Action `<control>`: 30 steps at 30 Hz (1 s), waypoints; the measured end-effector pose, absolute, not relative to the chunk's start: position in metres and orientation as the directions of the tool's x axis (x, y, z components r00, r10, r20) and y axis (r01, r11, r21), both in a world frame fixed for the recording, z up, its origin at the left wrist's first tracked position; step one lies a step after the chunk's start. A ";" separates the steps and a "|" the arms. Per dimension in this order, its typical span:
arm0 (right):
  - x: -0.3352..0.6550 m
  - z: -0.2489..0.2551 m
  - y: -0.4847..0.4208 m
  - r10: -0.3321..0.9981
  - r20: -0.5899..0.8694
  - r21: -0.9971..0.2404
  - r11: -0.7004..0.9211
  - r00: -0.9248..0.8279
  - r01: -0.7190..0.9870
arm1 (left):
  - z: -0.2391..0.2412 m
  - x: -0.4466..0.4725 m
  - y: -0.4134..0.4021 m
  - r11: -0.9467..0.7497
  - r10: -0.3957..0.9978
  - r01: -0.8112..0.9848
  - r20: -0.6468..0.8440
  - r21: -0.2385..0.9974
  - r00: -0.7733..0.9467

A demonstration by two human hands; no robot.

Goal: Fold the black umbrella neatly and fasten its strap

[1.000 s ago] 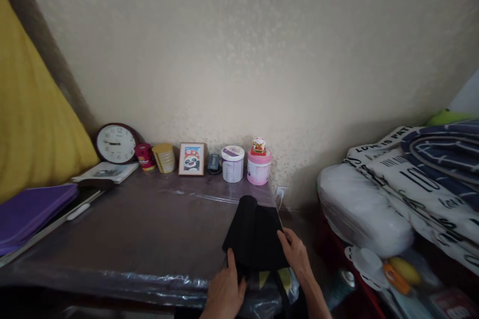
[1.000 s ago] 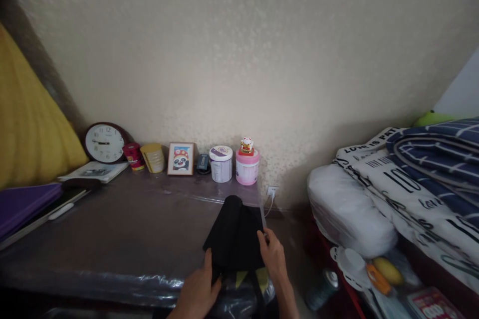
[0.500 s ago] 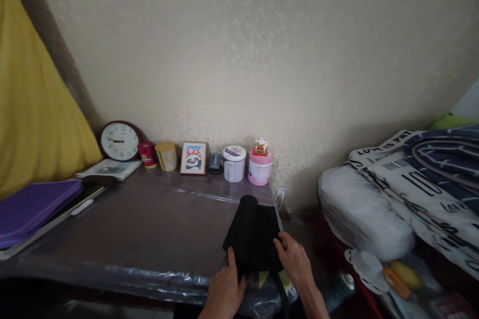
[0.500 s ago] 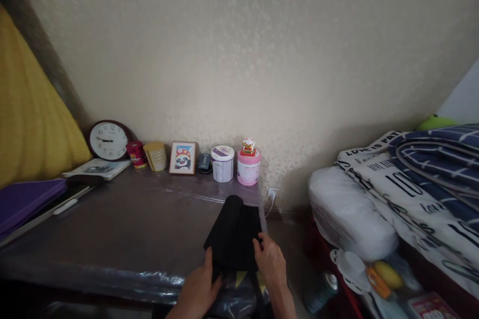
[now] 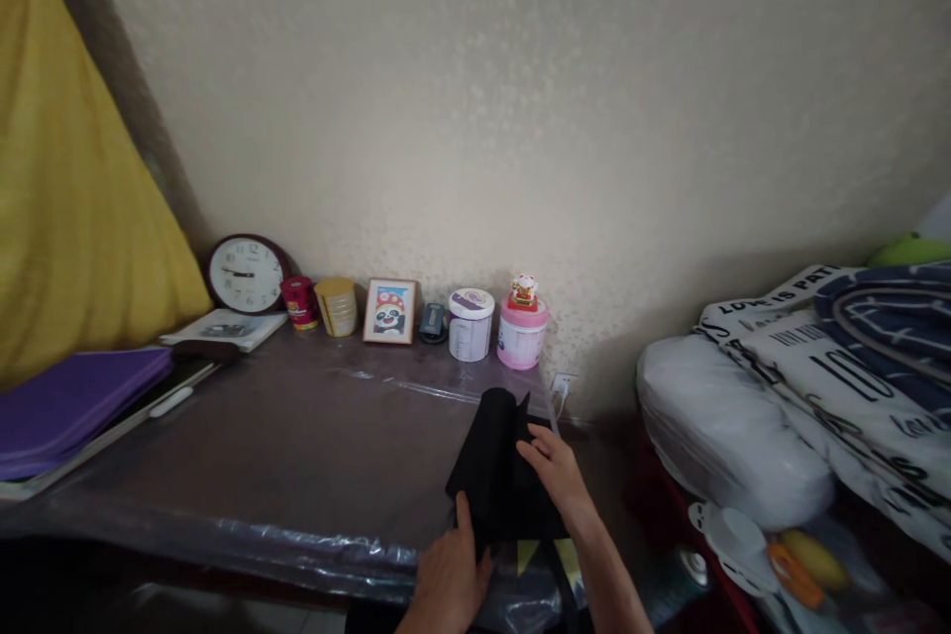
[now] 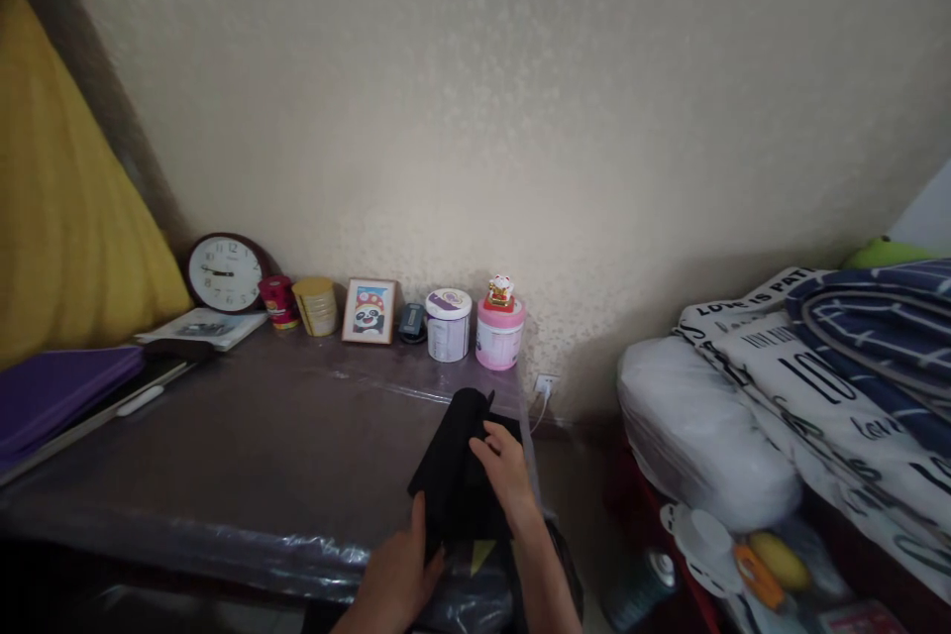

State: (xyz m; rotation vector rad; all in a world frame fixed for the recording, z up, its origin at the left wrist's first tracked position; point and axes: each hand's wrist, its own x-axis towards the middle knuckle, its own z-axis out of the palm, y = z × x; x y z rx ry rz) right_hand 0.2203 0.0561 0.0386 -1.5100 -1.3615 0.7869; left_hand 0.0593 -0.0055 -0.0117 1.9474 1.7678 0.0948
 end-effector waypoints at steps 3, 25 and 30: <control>0.198 0.040 0.070 0.988 0.074 -0.965 0.036 0.139 0.260 | -0.011 0.060 -0.005 -0.022 0.951 0.919 -0.277 0.393 0.141; 0.146 0.023 0.092 1.000 -0.015 -0.586 -0.025 0.020 0.810 | -0.001 0.043 -0.013 -0.127 0.945 0.851 -0.199 0.509 0.260; 0.144 0.025 0.090 1.000 -0.006 -0.550 0.016 -0.023 0.835 | -0.006 0.051 -0.008 -0.145 0.943 0.878 -0.206 0.457 0.263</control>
